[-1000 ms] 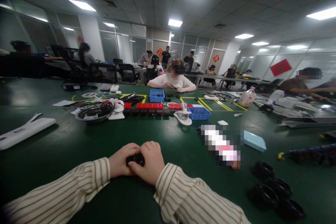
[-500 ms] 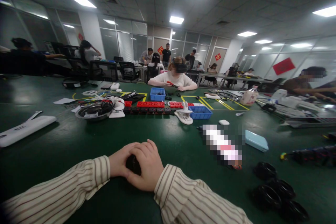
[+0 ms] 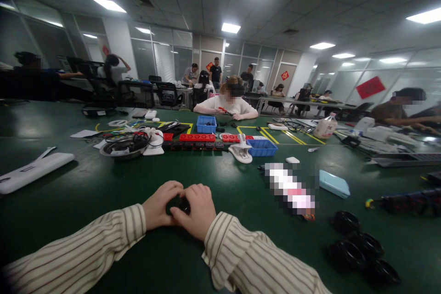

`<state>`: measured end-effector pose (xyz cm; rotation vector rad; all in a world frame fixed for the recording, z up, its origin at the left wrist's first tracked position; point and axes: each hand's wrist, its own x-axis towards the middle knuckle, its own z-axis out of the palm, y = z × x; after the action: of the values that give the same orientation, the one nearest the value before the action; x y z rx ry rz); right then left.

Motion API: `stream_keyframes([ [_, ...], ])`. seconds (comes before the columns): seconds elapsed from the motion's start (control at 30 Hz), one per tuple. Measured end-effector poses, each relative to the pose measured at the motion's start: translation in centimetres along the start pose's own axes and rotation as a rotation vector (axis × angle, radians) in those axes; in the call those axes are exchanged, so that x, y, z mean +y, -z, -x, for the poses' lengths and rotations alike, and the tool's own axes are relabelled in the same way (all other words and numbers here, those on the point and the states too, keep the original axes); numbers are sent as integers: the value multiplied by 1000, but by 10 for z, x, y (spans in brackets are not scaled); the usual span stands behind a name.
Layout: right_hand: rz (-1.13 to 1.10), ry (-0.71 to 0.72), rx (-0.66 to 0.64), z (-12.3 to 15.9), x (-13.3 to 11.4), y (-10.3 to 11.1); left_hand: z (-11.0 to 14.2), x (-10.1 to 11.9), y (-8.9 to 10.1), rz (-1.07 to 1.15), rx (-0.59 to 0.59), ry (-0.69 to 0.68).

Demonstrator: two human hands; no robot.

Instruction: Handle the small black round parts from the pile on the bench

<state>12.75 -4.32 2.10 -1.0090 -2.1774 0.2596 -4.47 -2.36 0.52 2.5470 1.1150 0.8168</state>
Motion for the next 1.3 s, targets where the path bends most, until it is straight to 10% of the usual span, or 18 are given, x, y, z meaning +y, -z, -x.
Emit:
stream_keyframes([
  [0.33,-166,417,-88,1,-1,3,-3,-10,-6,165,-145,-51],
  [0.77,47,-69,16,1,2,-2,0,2,-5,-91,-115,3],
  [1.3,-154,261,-162,1,-1,6,0,-3,-4,2,-172,-18],
])
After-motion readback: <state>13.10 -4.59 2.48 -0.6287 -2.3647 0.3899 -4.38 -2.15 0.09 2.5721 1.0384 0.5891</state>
